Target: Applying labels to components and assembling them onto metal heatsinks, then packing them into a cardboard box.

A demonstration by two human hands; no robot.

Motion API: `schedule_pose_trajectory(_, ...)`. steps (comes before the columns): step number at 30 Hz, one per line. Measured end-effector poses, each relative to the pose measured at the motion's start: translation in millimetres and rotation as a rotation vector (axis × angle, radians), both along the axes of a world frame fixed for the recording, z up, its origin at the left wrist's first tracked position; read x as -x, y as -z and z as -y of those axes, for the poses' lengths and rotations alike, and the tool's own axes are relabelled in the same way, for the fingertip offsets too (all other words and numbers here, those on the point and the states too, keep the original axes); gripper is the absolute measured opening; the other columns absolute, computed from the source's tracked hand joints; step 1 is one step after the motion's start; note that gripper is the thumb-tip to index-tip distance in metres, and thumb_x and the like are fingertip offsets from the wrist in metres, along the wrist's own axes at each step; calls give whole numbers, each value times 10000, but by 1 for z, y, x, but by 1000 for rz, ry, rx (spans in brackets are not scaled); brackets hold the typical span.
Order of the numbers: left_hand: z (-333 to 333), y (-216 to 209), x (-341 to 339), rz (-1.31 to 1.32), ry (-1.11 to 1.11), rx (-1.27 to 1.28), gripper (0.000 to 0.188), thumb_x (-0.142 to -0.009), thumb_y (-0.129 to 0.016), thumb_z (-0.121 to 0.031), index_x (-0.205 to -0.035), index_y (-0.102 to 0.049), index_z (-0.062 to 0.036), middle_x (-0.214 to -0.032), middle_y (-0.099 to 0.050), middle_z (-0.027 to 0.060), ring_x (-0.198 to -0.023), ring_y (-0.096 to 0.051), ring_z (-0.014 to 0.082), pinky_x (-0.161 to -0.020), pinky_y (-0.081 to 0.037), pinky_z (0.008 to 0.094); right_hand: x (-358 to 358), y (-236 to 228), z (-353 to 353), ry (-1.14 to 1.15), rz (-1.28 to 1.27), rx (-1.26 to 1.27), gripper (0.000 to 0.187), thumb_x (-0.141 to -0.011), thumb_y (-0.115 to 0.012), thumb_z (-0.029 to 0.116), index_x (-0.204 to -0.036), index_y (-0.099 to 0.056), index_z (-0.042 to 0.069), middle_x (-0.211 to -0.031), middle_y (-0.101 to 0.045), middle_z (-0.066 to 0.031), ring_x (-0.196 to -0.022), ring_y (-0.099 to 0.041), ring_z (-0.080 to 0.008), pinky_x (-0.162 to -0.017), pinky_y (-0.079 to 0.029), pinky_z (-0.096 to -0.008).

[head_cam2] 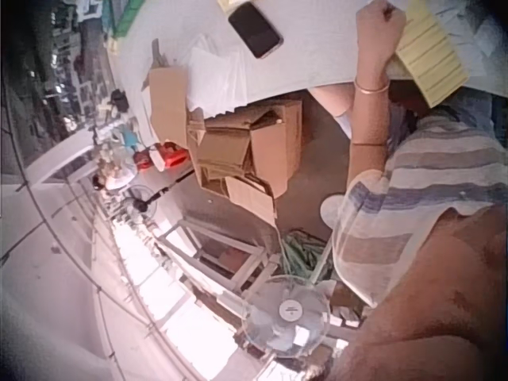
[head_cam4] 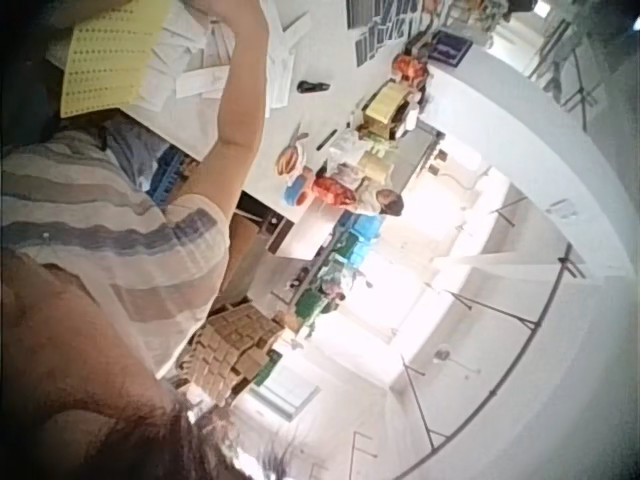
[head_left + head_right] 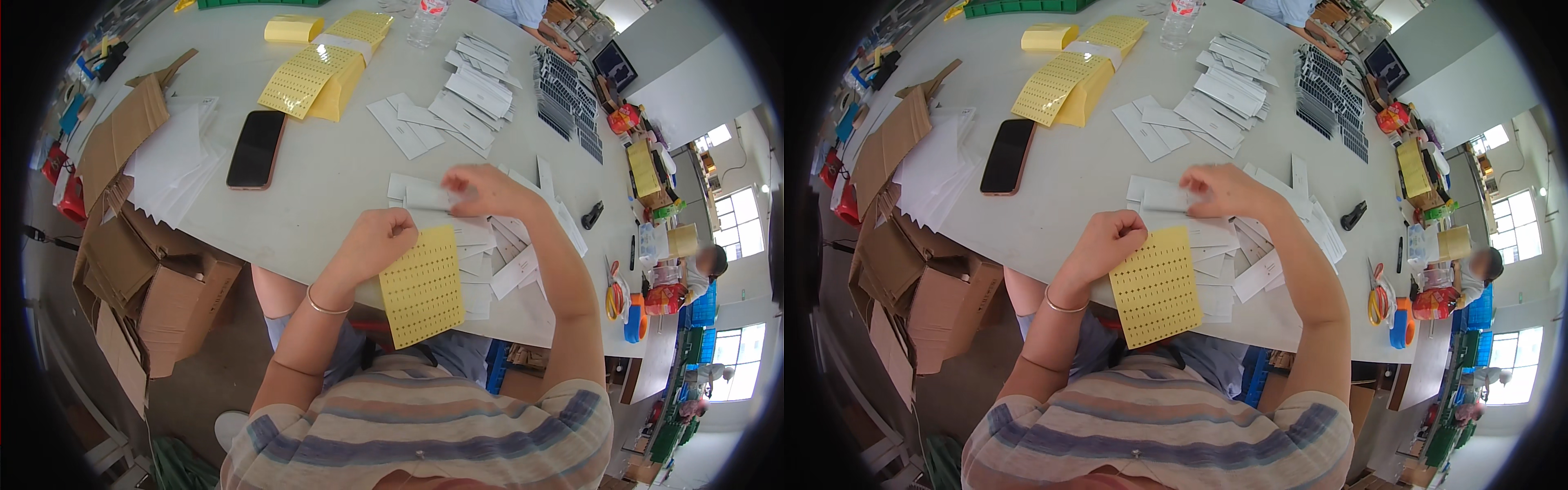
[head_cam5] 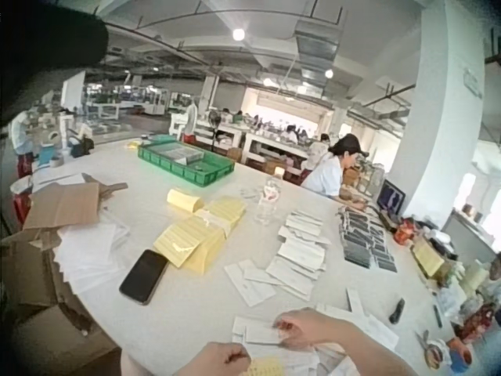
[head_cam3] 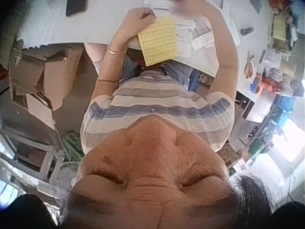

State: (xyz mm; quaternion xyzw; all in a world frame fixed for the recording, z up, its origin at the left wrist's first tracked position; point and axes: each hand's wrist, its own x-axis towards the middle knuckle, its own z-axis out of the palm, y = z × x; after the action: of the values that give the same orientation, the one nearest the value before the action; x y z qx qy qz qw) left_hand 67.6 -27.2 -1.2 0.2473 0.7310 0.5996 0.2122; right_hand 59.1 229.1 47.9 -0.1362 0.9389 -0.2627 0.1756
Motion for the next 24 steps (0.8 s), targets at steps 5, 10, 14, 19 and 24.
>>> schedule_pose_trajectory(5, -1, 0, -1, -19, -29, -7, 166, -816, -562, -118, -819, -633, 31, -606, -578, 89, -549, -514, 115, -530, -427, 277, -28, -7, 28, -55, -210, 168, 177, -768, -704, 119, -933, -659, 73, -906, -625, -66, -888, -589, -231, -815, -459, -328)
schedule_pose_trajectory(10, -1, 4, 0, -8, -52, -14, 165, -818, -561, -118, -823, -629, 33, -607, -575, 91, -547, -508, 113, -523, -418, 279, -33, 4, 53, -284, -592, 80, 121, -755, -719, 127, -861, -669, 101, -870, -621, -31, -827, -579, -227, -818, -447, -339)
schedule_pose_trajectory(14, 0, 8, 1, 9, -83, -65, 162, -830, -556, -115, -822, -609, 38, -613, -568, 85, -554, -495, 107, -525, -408, 268, -37, -1, 63, -382, -771, -32, 127, -724, -736, 121, -815, -649, 117, -840, -606, -19, -794, -569, -223, -802, -450, -346)
schedule_pose_trajectory(19, -1, 11, 5, 58, -146, -138, 153, -845, -550, -111, -838, -598, 34, -617, -566, 84, -557, -492, 108, -528, -405, 272, -6, 9, 53, -189, -817, 162, 105, -756, -706, 107, -831, -635, 90, -844, -611, -29, -789, -568, -233, -787, -452, -346)
schedule_pose_trajectory(24, -3, 6, 0, -52, -144, -67, 138, -847, -549, -105, -830, -585, 27, -618, -572, 105, -529, -503, 150, -522, -409, 299, 61, 51, 38, 327, -647, -186, 378, -840, -649, 237, -1166, -543, 76, -1100, -623, -135, -982, -585, -312, -827, -470, -411)
